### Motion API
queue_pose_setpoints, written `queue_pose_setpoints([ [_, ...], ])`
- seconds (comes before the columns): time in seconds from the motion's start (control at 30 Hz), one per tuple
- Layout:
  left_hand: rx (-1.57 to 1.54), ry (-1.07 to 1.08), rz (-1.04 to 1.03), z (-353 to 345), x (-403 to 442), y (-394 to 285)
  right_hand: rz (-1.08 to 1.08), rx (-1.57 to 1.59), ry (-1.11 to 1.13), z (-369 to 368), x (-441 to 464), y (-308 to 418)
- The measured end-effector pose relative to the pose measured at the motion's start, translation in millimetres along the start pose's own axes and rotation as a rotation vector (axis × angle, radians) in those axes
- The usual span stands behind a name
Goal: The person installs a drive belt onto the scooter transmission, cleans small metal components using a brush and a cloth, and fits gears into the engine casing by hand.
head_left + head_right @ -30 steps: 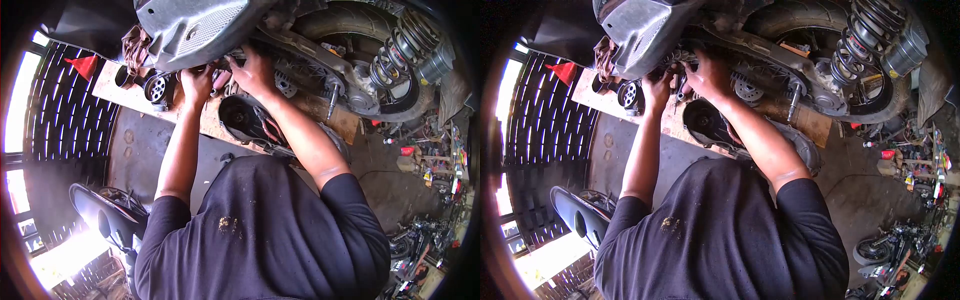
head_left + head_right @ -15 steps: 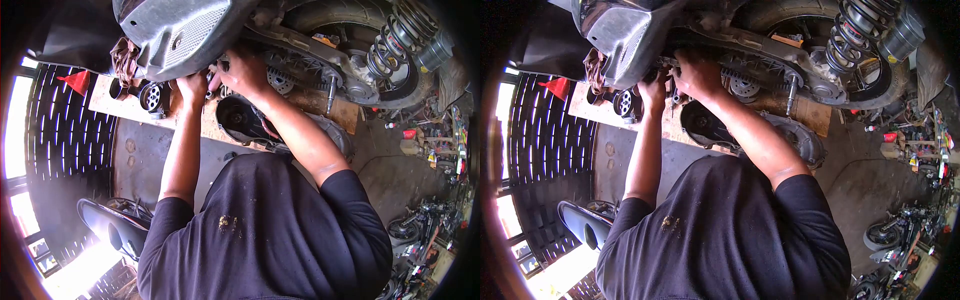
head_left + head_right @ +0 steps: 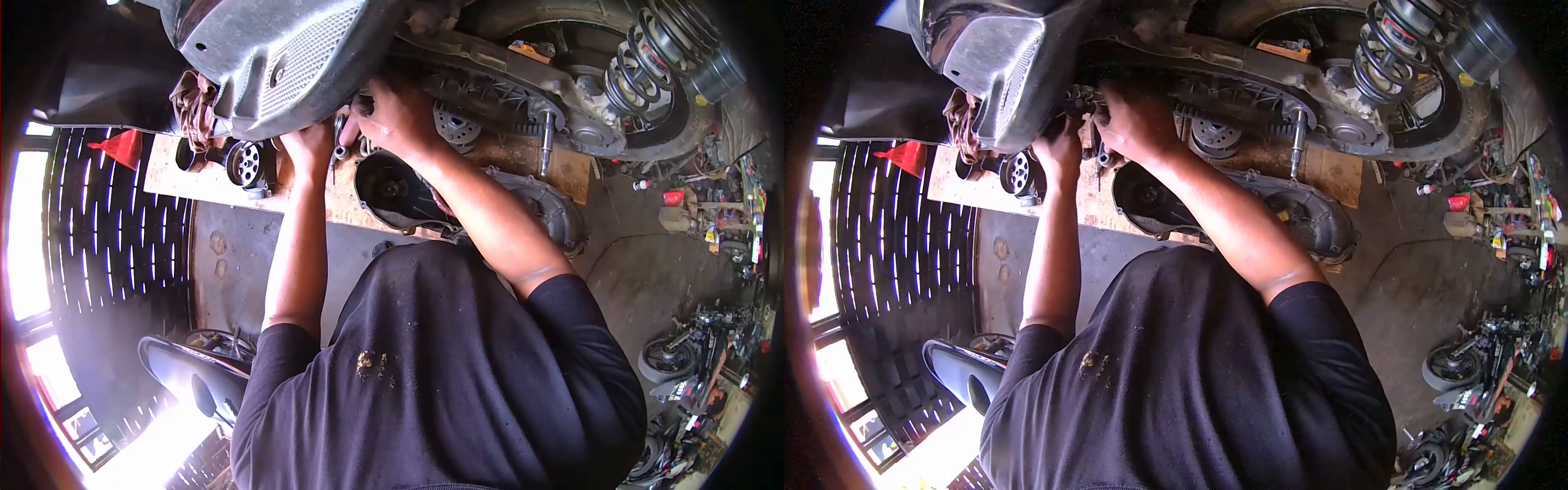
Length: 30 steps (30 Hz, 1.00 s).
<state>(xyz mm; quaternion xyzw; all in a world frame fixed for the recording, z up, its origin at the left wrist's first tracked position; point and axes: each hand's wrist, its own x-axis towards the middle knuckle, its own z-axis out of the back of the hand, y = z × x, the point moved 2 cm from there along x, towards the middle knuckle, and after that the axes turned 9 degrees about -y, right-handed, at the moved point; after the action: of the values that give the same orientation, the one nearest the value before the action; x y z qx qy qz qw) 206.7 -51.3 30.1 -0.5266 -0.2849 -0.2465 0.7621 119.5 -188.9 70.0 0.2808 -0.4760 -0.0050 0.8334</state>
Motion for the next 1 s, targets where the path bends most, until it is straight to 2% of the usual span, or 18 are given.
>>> queue_pose_setpoints([
  [0.03, 0.086, 0.010, -0.111, 3, 3, -6, -0.065, 0.039, -0.042, -3, -4, -4],
  [0.07, 0.577, 0.049, -0.444, 5, 3, -3, -0.128, 0.078, -0.084, -6, -9, -8],
  [0.1, 0.574, 0.053, -0.448, 5, 2, -1, -0.132, 0.075, -0.088, -6, -10, -7],
  [0.2, 0.043, -0.018, -0.115, 1, 7, 5, -0.174, 0.122, -0.078, -4, -5, -4],
  [0.3, 0.132, -0.081, -0.161, 0, 4, 1, -0.242, 0.191, 0.028, 2, 2, 0],
  [0.33, 0.157, -0.169, -0.274, -1, 6, -3, -0.194, 0.115, 0.004, 2, 2, 0],
  [0.43, 0.117, -0.129, -0.160, -2, 5, 5, -0.211, 0.060, 0.035, 3, 2, 0],
  [0.47, 0.227, -0.143, -0.295, -2, 7, 4, -0.243, 0.020, 0.079, 1, 1, -3],
  [0.6, 0.348, -0.104, -0.301, 4, 9, -2, -0.292, -0.011, 0.115, -1, -1, -2],
  [0.67, 0.328, -0.049, -0.198, 2, 8, -2, -0.317, 0.052, 0.111, 2, 0, 2],
  [0.7, 0.118, -0.067, -0.048, 2, 5, 2, -0.351, 0.110, 0.104, 5, 0, 4],
  [0.77, 0.171, -0.077, -0.111, -1, 2, 5, -0.344, 0.166, 0.132, 9, -1, 1],
  [0.8, -0.027, -0.098, 0.029, 2, -1, -13, -0.290, 0.087, 0.143, 13, -1, 2],
  [0.83, 0.068, 0.031, 0.003, 4, -6, 0, -0.235, 0.008, 0.153, 17, 0, 3],
  [0.87, 0.162, 0.161, -0.022, 7, -12, 13, -0.348, 0.095, 0.198, 23, -3, 3],
  [0.9, -0.324, 0.043, 0.415, 10, -15, -16, -0.425, 0.084, 0.214, 25, -11, 0],
  [0.93, -0.101, -0.025, 0.208, 13, -21, -3, -0.500, 0.072, 0.230, 25, -20, -4],
  [1.0, -0.178, 0.038, 0.446, 31, -45, -4, -0.456, 0.104, 0.195, 36, -43, -8],
])
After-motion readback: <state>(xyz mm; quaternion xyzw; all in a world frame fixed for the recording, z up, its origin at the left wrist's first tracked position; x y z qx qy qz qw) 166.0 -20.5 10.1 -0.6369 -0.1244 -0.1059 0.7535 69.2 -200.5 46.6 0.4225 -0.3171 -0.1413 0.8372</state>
